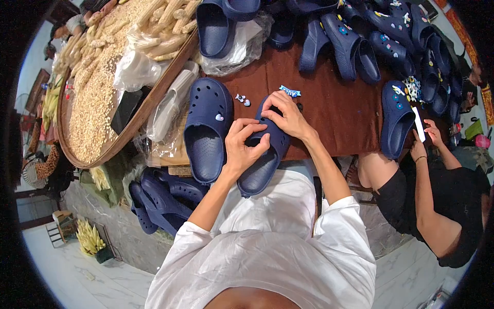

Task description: Attaching decorative charms to blue clog-style shoes.

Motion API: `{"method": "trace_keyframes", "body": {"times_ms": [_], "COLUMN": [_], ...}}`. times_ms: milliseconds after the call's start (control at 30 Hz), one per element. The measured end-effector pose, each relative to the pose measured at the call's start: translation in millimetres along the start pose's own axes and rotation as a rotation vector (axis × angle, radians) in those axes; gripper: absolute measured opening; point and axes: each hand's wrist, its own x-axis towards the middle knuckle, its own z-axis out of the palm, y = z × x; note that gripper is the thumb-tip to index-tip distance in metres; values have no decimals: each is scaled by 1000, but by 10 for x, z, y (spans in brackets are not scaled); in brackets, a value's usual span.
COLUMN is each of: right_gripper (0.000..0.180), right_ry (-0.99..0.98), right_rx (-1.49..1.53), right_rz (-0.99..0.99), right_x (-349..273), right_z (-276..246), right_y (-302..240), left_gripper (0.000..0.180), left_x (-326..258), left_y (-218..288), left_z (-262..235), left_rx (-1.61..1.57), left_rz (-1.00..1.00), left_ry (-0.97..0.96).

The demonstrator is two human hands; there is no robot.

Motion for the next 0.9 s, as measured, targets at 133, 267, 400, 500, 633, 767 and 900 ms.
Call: {"method": "trace_keyframes", "body": {"times_ms": [133, 267, 400, 500, 633, 767, 900], "right_gripper": [10, 6, 8, 11, 12, 12, 21], "right_ry": [169, 449, 470, 457, 420, 245, -63], "right_rx": [137, 203, 9, -70, -207, -161, -287], "right_rz": [63, 172, 294, 313, 193, 126, 134], "right_x": [-52, -29, 40, 72, 171, 404, 577], "right_z": [104, 96, -19, -10, 6, 95, 236], "right_y": [70, 172, 284, 327, 139, -28, -15], "left_gripper": [23, 22, 22, 20, 17, 20, 50], "left_x": [4, -5, -2, -4, -12, -16, 158], "left_y": [-14, -9, 15, 30, 37, 266, 992], "left_z": [12, 7, 6, -9, -104, -377, -846], "left_rx": [-9, -8, -6, -12, -21, -362, -1212], "left_rz": [9, 3, -3, -4, -7, -187, -106], "left_ry": [20, 22, 9, -7, -50, -14, -174]}}
